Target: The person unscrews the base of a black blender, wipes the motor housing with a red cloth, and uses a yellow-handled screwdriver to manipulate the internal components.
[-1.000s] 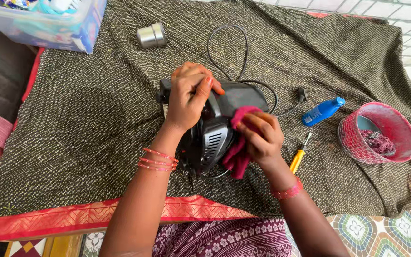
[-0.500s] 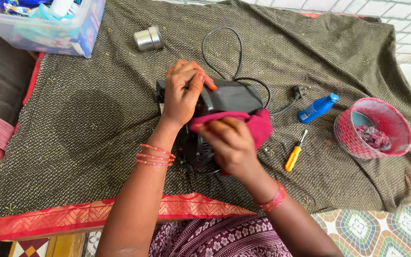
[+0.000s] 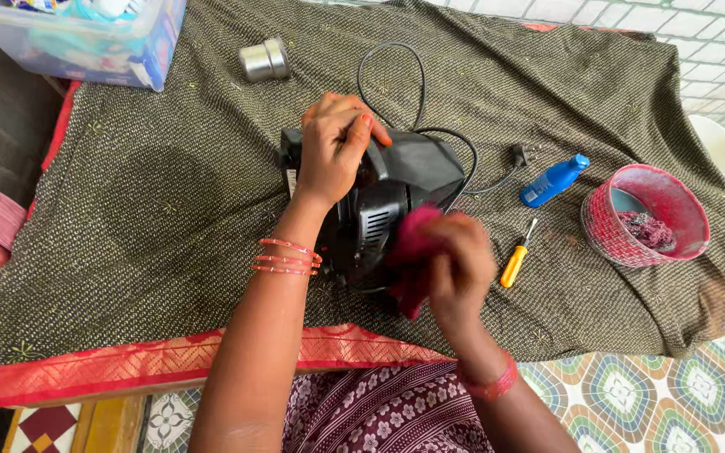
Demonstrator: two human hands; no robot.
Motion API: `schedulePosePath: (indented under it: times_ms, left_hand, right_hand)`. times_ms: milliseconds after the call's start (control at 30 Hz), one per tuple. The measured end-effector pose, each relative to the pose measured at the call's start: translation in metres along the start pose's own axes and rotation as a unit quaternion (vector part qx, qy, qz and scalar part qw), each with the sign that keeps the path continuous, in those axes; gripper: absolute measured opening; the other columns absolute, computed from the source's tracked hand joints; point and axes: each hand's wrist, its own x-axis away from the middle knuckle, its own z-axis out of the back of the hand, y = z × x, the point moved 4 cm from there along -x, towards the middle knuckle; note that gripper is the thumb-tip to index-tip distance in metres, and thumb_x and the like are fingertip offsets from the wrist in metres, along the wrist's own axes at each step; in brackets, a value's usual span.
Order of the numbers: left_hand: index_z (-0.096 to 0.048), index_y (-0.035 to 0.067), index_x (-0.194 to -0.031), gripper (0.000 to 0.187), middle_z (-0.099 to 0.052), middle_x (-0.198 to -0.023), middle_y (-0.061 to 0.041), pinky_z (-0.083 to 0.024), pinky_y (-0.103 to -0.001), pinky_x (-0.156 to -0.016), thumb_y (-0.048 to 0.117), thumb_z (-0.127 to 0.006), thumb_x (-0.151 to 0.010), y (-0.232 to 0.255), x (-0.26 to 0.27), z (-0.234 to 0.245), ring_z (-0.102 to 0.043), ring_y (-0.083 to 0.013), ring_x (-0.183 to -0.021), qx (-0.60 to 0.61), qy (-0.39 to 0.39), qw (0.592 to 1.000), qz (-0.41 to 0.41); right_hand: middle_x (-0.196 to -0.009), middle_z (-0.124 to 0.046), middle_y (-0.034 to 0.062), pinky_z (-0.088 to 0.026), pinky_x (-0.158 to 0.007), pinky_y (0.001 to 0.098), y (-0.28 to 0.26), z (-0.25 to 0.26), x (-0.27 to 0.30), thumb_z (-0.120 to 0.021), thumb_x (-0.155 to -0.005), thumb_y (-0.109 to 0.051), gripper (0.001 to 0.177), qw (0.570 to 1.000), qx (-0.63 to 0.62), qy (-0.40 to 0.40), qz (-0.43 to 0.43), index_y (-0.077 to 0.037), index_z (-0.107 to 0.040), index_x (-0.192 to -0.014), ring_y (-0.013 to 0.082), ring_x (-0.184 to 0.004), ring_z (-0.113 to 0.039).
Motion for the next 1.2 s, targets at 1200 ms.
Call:
schedulePosePath:
  times_ms: [1200]
  left_hand:
    - [-0.073, 0.016, -0.075, 0.044, -0.064, -0.079, 0.005, -0.033, -0.040, -0.102, 0.034, -0.051, -0.108, 0.003, 0.005, -0.002, -0.055, -0.0177, -0.094, -0.018, 0.011, 1.000, 0.005]
  right_hand:
    - [-0.116, -0.067, 0.0076, -0.056, -0.090, 0.0397, -0.028, -0.027, -0.039, -0.080, -0.081, -0.002, 0.034, 0.985, 0.131, -0.065, 0.097, -0.007, -0.074, -0.115, 0.0295, -0.106, -0.065]
